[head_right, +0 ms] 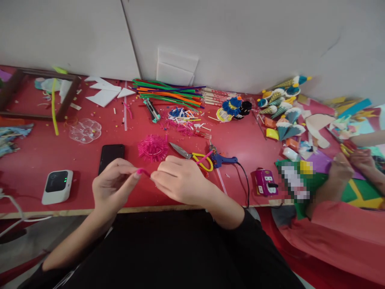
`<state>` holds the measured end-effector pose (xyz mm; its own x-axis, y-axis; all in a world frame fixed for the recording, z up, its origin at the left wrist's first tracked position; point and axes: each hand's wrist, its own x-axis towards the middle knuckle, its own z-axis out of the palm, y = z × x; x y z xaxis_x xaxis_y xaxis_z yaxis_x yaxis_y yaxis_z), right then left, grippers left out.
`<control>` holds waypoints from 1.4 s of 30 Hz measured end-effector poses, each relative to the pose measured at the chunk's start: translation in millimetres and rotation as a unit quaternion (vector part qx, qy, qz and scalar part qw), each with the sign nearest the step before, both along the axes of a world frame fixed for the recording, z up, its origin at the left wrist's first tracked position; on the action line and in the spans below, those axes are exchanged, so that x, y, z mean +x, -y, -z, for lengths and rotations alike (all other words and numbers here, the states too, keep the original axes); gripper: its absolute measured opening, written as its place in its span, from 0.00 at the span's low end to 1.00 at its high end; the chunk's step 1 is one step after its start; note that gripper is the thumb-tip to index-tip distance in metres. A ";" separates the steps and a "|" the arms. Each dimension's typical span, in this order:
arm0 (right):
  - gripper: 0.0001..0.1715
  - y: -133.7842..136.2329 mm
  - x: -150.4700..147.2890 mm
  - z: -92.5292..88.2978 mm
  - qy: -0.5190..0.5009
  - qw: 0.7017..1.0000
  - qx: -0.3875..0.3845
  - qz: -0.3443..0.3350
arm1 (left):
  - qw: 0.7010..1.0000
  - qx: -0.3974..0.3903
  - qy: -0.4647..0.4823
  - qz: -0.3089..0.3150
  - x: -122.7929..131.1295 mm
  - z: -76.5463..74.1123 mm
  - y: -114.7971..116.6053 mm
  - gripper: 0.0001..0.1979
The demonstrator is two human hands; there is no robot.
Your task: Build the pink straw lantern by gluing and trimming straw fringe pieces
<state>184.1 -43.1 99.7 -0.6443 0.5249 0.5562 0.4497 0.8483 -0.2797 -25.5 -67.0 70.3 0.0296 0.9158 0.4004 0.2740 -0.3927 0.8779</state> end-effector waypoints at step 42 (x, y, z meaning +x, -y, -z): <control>0.16 4.1 -2.4 1.8 0.077 0.997 0.007 -0.026 | 0.920 0.296 -0.254 -0.032 -1.4 15.2 -21.1 0.07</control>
<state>181.7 -47.2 98.0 -0.7482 0.4824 0.4555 0.4422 0.8744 -0.1996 -27.0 -46.0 55.1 0.3052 0.5474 0.7792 0.6285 -0.7305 0.2670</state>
